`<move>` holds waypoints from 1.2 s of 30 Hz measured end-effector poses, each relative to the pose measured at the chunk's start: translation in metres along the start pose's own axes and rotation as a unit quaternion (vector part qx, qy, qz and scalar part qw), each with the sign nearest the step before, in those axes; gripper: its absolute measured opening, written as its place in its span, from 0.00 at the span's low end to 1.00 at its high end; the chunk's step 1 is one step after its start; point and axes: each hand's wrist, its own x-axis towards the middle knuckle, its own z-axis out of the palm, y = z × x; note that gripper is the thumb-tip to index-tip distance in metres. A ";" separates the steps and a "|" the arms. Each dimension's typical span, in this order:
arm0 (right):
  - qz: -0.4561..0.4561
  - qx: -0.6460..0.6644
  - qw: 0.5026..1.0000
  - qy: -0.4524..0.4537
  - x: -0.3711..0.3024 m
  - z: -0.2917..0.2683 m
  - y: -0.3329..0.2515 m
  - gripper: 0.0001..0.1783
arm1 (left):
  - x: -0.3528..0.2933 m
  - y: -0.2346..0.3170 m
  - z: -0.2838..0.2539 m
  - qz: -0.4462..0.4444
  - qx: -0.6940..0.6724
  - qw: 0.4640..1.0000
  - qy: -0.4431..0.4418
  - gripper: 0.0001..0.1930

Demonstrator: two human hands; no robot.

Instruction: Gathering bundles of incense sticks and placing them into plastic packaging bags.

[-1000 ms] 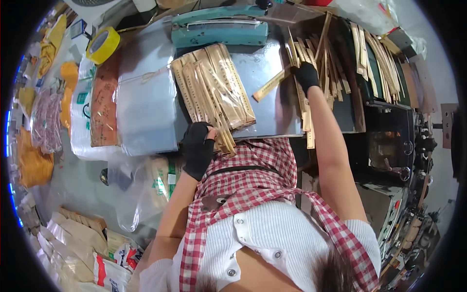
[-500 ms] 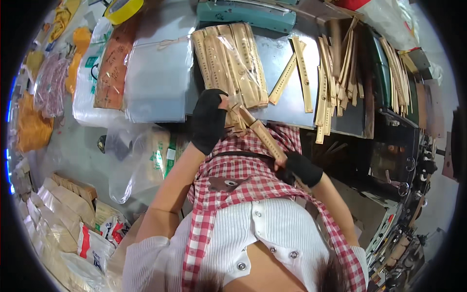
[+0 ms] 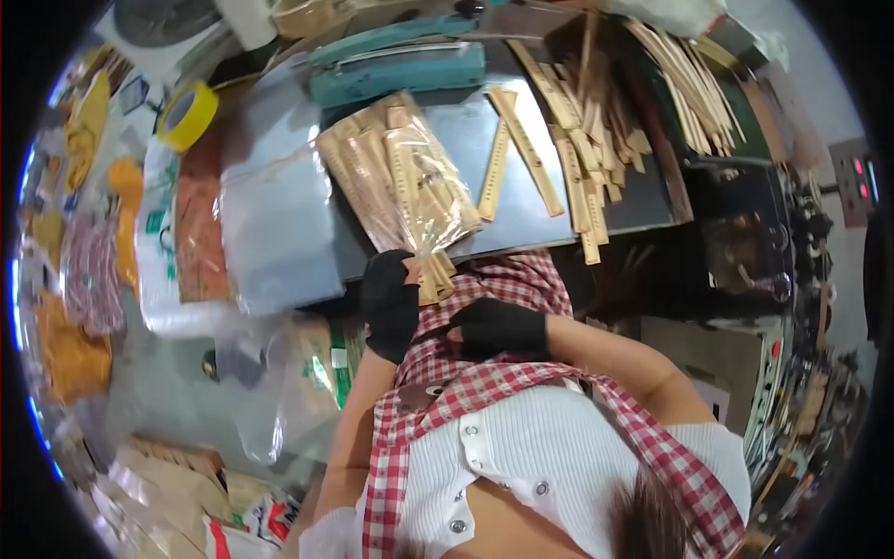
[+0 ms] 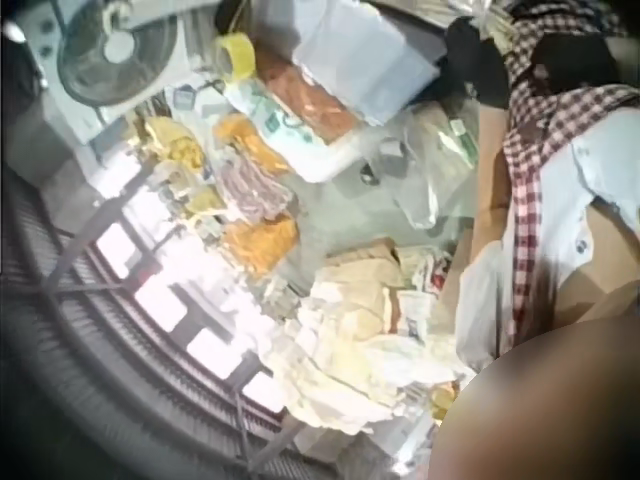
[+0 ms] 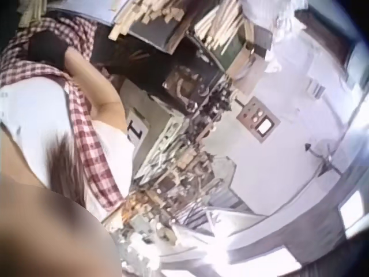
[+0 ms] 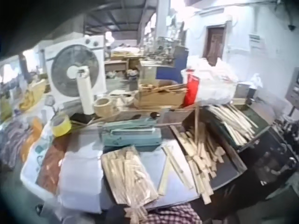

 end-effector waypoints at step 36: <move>-0.160 -0.221 0.648 0.710 -0.003 -0.439 -0.162 0.25 | 0.229 0.058 0.306 -0.280 0.014 0.952 -0.127 0.51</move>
